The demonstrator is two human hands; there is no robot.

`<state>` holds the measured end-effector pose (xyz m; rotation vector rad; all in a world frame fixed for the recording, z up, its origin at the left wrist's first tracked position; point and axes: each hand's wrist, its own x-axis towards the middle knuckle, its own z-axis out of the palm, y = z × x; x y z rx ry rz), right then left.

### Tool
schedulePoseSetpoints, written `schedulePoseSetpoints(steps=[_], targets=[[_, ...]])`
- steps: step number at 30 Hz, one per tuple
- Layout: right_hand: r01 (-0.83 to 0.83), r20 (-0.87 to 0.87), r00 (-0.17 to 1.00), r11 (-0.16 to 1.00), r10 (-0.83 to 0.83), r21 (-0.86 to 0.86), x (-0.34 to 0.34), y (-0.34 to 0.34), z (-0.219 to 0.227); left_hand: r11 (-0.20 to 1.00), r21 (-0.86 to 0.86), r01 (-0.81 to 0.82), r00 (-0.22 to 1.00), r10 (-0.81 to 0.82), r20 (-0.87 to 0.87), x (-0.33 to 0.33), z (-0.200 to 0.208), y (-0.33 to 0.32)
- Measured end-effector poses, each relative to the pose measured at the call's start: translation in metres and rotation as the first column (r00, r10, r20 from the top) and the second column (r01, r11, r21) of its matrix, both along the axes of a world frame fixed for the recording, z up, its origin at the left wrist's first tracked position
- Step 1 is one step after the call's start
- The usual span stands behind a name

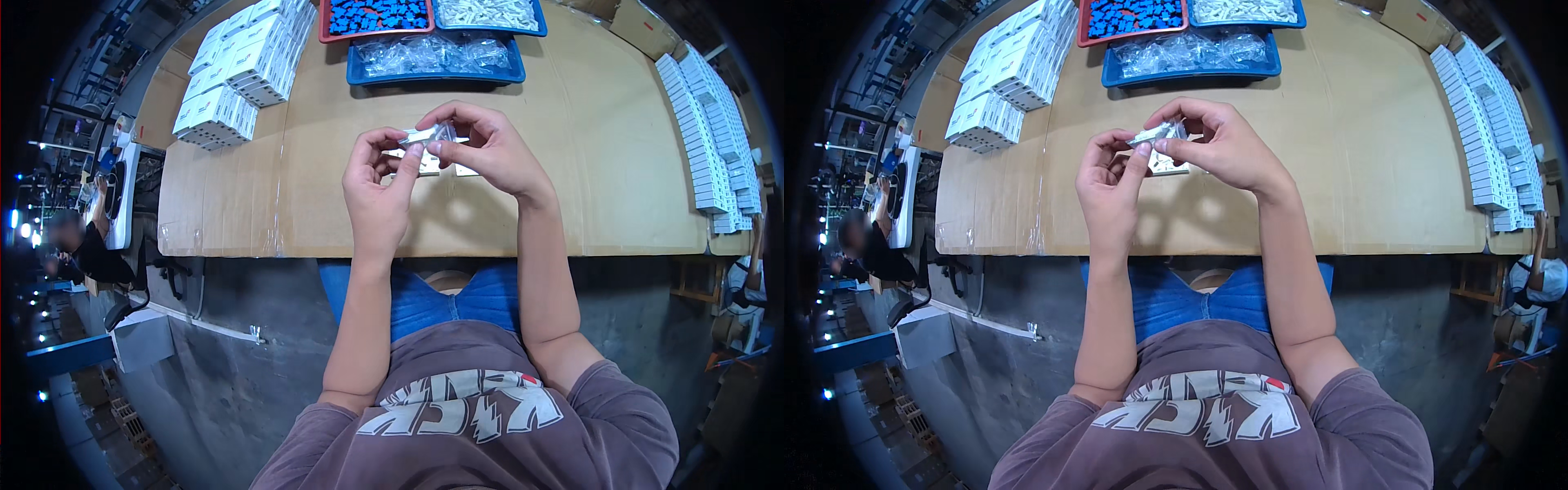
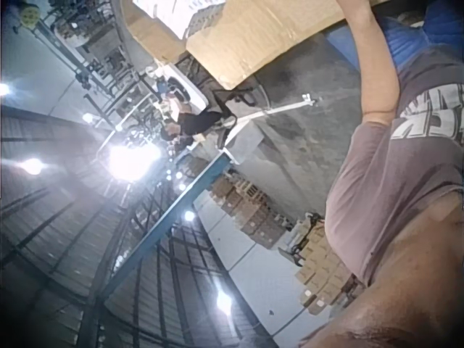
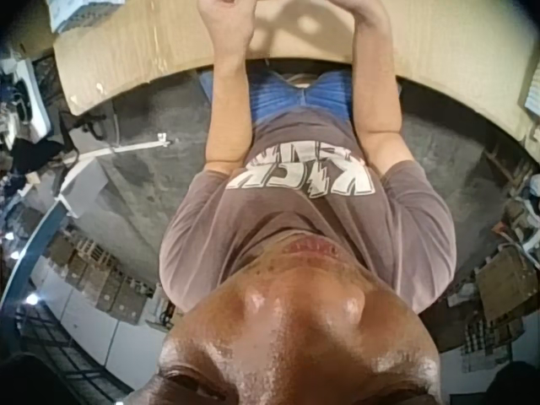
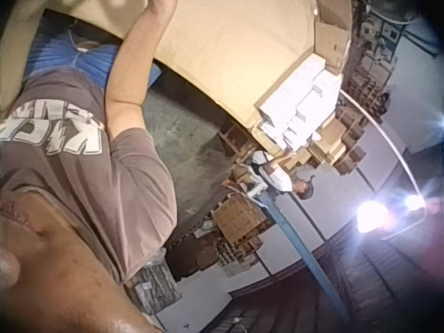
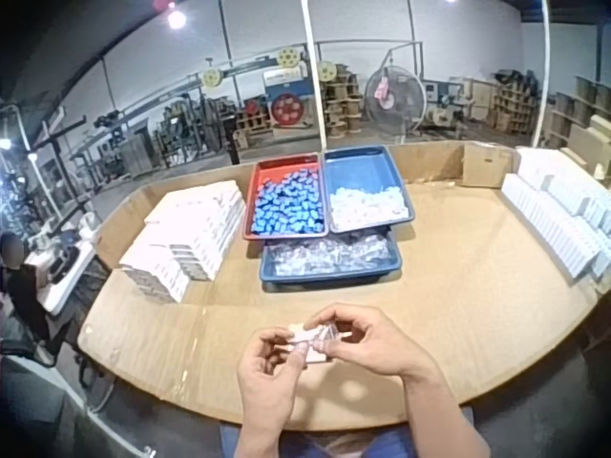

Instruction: Assembling and packaging plastic components into white boxes.

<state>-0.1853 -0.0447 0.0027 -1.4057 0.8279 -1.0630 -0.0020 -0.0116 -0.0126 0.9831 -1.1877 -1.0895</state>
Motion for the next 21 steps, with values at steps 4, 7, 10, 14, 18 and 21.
schedulePoseSetpoints(steps=[4,7,10,14,18,21], targets=[[-0.011,0.035,0.999,1.0,0.01,0.018,-0.004,-0.002,-0.005,0.998,0.067,0.009,0.999,-0.007,-0.036,0.001,-0.001,0.0],[-0.024,0.115,0.993,0.995,0.012,0.101,-0.003,-0.004,-0.002,1.0,0.027,0.011,1.0,-0.011,0.004,0.002,0.002,0.0],[-0.014,0.144,0.99,0.991,-0.005,0.134,0.001,-0.001,-0.001,1.0,-0.012,0.001,0.99,0.001,0.138,0.005,-0.002,-0.001],[-0.051,0.099,0.994,0.991,0.039,0.127,-0.001,-0.003,-0.009,0.998,0.055,0.007,0.999,-0.009,0.036,0.003,-0.004,-0.002],[0.003,0.029,1.0,0.986,-0.008,0.168,0.001,-0.009,-0.016,0.994,0.112,0.002,1.0,-0.003,0.014,0.004,-0.01,-0.003],[0.047,0.071,0.996,0.983,-0.06,0.178,-0.002,-0.012,-0.017,0.995,0.099,0.021,0.992,-0.032,0.118,0.01,-0.012,-0.009]])
